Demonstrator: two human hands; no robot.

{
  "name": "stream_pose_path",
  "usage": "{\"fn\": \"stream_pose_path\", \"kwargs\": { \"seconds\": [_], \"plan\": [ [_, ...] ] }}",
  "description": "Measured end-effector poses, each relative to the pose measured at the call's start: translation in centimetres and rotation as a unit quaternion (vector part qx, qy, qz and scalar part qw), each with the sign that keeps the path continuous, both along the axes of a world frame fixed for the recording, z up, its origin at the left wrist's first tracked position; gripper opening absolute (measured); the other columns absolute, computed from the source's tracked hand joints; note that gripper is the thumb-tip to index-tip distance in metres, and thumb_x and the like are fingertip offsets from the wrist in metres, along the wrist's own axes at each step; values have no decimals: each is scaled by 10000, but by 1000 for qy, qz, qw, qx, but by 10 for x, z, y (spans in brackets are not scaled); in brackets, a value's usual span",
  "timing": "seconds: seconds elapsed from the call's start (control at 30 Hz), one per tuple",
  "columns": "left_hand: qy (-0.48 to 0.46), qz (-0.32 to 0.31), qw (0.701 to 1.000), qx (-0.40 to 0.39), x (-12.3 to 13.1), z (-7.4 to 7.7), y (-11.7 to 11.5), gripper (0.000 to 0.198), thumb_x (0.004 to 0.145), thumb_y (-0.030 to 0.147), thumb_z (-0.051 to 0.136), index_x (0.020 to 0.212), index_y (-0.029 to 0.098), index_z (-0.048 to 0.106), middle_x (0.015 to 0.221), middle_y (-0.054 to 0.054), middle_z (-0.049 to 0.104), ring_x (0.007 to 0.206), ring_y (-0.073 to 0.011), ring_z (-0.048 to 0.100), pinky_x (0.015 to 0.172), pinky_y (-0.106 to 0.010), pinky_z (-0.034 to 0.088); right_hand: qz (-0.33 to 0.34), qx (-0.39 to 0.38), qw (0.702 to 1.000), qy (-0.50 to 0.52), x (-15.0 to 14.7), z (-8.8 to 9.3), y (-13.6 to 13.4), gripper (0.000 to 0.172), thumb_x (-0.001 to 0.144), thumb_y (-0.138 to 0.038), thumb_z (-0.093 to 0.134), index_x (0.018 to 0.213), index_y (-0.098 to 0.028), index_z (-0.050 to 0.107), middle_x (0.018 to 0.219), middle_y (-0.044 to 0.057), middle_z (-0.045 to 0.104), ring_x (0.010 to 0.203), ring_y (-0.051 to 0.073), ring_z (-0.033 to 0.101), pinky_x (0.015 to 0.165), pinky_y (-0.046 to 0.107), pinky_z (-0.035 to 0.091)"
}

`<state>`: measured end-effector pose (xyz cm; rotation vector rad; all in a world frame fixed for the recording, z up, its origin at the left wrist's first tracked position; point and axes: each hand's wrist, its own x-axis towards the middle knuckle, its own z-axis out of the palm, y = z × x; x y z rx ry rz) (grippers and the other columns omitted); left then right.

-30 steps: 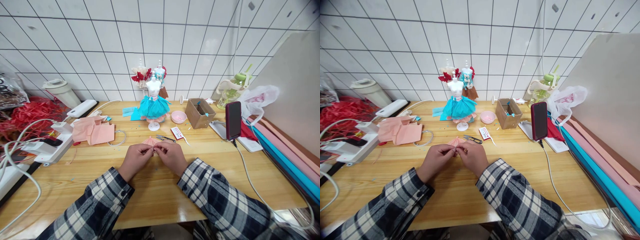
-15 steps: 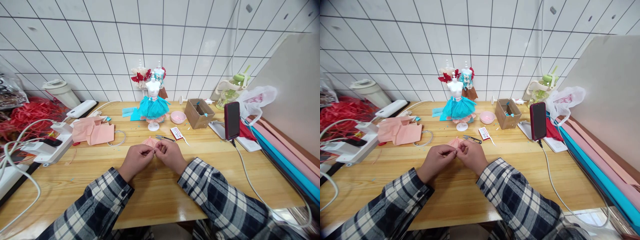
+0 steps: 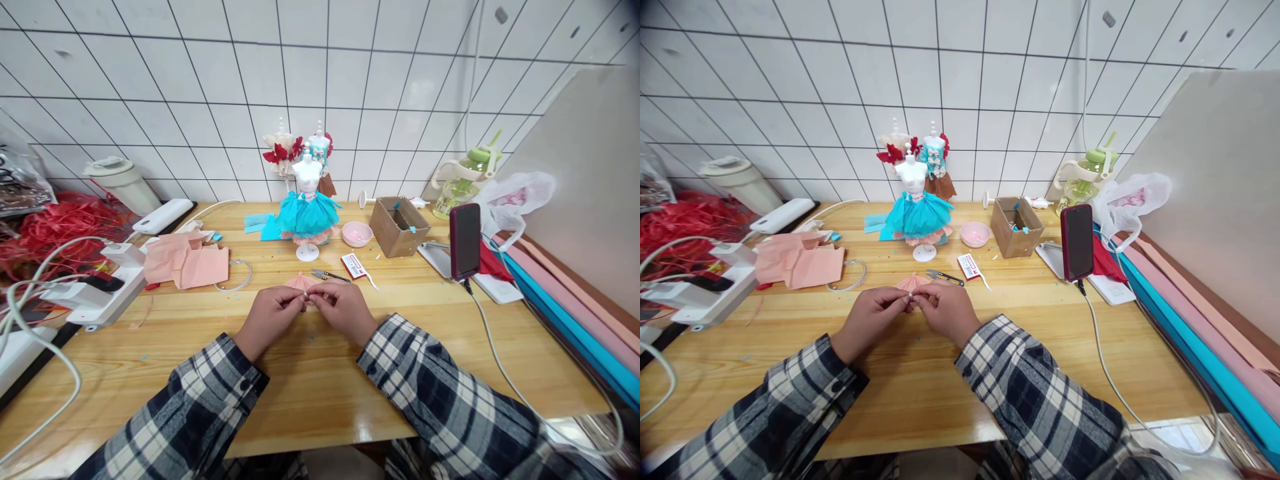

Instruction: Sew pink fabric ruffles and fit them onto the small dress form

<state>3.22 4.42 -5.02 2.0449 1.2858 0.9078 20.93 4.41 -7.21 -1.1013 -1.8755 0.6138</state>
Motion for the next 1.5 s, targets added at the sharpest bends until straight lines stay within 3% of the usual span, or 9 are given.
{"fn": "stream_pose_path", "kwargs": {
  "seconds": [0.17,0.37,0.93,1.27,1.4,1.5],
  "plan": [
    [17,18,1000,14,1,-1,0,252,807,300,555,666,189,732,645,-16,737,580,-145,648,573,-219,465,2,31,999,-38,1,1,-2,120,870,-221,630,900,-200,744,860,50,732,772,160,637,692,258,467],
    [37,21,999,20,4,-1,-2,243,799,294,557,682,184,739,631,-19,726,561,-142,631,546,-217,442,-15,17,997,-69,0,6,-5,101,853,-218,630,836,-212,730,801,27,716,653,133,592,606,246,427],
    [32,-3,999,38,1,-3,-1,299,847,294,530,658,178,730,625,-5,714,571,-122,627,570,-208,426,-17,32,998,-46,-1,5,-3,112,853,-207,624,841,-189,734,812,28,727,663,129,607,608,236,439],
    [28,3,1000,11,5,-5,-3,245,802,247,550,657,170,732,618,-6,702,569,-124,604,553,-209,413,-32,-15,998,-47,-3,8,-4,51,771,-188,637,728,-184,664,703,1,654,585,106,532,544,219,382],
    [-12,-14,999,-30,2,-2,-1,227,795,268,574,676,167,738,614,-16,706,576,-137,616,558,-213,439,-32,-90,995,35,-5,5,-1,63,742,-225,625,707,-178,649,659,-9,613,539,98,490,502,211,367],
    [-58,-48,996,-47,-1,1,-1,232,809,286,578,685,167,734,663,-32,725,624,-146,646,610,-220,481,-26,-178,976,126,-4,2,5,88,728,-260,603,714,-176,627,571,-38,536,469,87,418,444,205,325]
  ]
}}
